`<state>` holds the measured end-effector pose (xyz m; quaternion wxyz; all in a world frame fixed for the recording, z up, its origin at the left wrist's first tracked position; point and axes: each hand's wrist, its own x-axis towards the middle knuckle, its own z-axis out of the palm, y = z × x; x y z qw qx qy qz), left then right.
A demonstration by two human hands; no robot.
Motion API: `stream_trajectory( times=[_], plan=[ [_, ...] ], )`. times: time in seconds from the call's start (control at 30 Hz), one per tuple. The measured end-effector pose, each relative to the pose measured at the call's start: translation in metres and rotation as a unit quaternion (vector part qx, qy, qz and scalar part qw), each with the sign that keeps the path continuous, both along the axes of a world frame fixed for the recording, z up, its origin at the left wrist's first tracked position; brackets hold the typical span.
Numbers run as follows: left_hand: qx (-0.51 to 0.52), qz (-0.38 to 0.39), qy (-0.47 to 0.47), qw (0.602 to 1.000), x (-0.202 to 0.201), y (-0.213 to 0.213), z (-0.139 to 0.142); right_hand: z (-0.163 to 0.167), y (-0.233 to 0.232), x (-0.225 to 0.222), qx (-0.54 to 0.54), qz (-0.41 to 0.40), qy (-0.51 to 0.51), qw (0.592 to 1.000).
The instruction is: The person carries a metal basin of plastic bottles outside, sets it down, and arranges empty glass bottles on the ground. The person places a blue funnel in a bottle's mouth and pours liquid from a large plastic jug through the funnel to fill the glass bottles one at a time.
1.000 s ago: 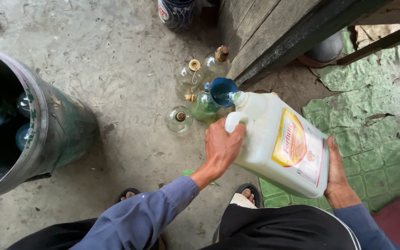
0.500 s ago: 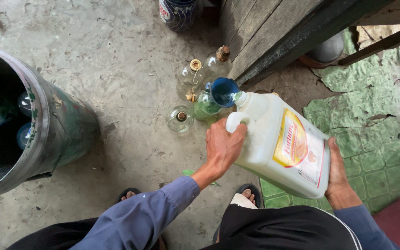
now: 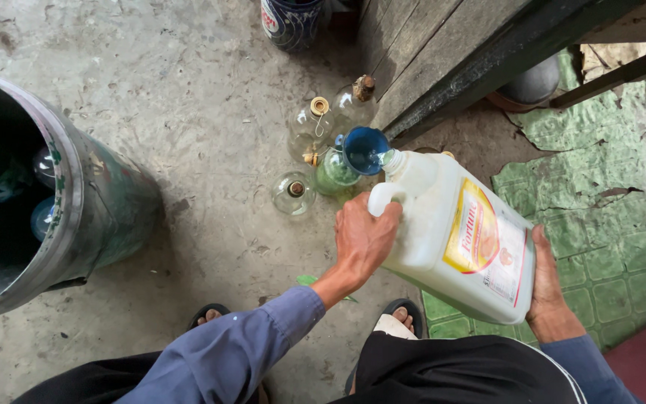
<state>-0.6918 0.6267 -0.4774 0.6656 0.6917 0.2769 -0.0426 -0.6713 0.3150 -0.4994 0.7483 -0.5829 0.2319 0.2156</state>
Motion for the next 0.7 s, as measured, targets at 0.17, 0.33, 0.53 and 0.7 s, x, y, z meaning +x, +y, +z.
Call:
stream_trajectory(
  times=[0.17,0.33,0.53,0.7],
  plan=[
    [-0.01,0.001,0.008,1.0,0.0,0.0,0.0001,-0.0023,-0.0026,0.0001,0.006,-0.001,0.01,1.0],
    [-0.008,0.001,0.005,1.0,0.0001,0.0003,0.0012,-0.0068,-0.0073,0.0015,-0.004,-0.011,0.005,1.0],
    [-0.021,0.002,0.001,1.0,0.0,0.0009,0.0013,-0.0089,-0.009,0.0014,-0.001,-0.008,0.0,1.0],
    [-0.013,0.002,-0.012,1.0,-0.0005,0.0008,-0.0002,-0.0077,-0.0074,0.0006,0.004,-0.011,0.003,1.0]
  ],
)
